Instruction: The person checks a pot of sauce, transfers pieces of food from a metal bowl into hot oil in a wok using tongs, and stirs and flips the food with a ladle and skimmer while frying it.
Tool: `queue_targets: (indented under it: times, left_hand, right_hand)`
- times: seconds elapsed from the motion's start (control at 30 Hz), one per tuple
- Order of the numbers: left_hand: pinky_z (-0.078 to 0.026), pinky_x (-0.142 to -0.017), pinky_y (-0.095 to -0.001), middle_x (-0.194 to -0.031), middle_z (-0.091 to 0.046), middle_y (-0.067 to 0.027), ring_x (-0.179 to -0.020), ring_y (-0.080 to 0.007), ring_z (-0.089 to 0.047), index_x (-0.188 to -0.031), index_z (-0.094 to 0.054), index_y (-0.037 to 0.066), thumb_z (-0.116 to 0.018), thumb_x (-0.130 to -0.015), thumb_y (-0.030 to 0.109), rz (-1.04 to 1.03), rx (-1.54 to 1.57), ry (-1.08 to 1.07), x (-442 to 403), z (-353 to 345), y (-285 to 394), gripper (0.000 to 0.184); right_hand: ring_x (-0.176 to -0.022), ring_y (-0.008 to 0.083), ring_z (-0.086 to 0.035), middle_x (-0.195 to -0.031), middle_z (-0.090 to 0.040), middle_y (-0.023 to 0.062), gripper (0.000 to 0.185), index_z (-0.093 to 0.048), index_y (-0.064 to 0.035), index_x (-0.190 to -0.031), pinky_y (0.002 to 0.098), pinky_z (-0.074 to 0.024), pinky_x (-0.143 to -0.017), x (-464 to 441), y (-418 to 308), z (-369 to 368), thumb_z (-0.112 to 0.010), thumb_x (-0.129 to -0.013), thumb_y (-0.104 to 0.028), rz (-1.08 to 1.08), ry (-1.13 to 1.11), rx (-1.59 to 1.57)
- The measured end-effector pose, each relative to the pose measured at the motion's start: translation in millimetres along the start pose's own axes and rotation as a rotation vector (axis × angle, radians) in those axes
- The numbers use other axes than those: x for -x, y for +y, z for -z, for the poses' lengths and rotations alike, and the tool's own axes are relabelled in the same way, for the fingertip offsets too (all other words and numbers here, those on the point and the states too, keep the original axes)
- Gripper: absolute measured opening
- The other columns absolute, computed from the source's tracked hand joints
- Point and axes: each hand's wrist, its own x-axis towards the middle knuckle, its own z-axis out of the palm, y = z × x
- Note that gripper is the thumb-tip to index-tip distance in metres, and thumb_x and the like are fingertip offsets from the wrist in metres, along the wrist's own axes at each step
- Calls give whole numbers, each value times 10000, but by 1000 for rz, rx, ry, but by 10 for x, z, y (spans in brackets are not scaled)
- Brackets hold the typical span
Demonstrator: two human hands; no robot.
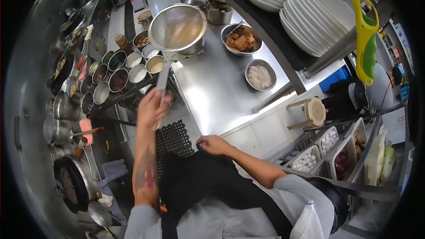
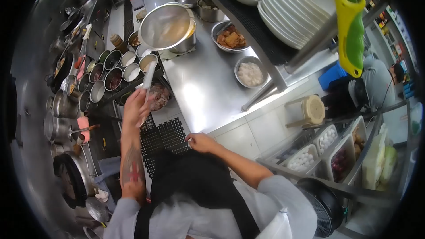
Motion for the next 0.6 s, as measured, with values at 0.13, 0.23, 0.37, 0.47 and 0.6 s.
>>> queue_targets:
  times: [0.13,0.23,0.37,0.47,0.6]
  left_hand:
    - [-263,-275,-150,-793,-535,-69,-385,-16,-345,-1437,-310,48,-354,-1046,171,-86,745,-7,1272,1591,-31,413]
    - [-279,-273,-159,-792,-551,-72,-385,-27,-377,-1461,-294,78,-328,-1054,190,-425,855,54,2575,2830,-94,424]
    - [-227,-344,-199,-815,-647,-144,-421,-47,-353,-1152,-518,71,-496,-1004,262,-576,303,1255,4748,3779,7,242]
    - [-286,-351,-251,-686,-651,-121,-392,-82,-407,-1177,-544,53,-421,-1020,252,-468,-10,1796,6235,4667,-404,282]
    - [-351,-386,-278,-684,-674,-123,-427,-117,-494,-1214,-566,52,-423,-1012,239,-141,-168,1941,7107,5072,-395,310]
  right_hand:
    - [-842,301,-670,-907,-693,158,311,-658,-56,-1107,390,-517,-786,-255,-380,-390,-527,-849,-168,143,-335,112]
    - [-941,325,-666,-993,-698,163,274,-677,-53,-1078,414,-513,-841,-581,-907,-861,-564,-886,-212,285,-499,198]
    - [-841,253,-686,-874,-710,120,293,-667,-81,-1130,374,-520,-763,-1013,-1556,-1910,-580,-901,-242,352,-682,343]
    - [-818,272,-684,-834,-692,146,280,-680,-69,-1087,368,-514,-746,-1084,-2252,-2591,-584,-879,-229,441,-790,424]
    - [-860,318,-679,-885,-688,185,281,-679,-57,-1079,393,-518,-775,-1254,-2393,-3319,-581,-865,-211,483,-832,546]
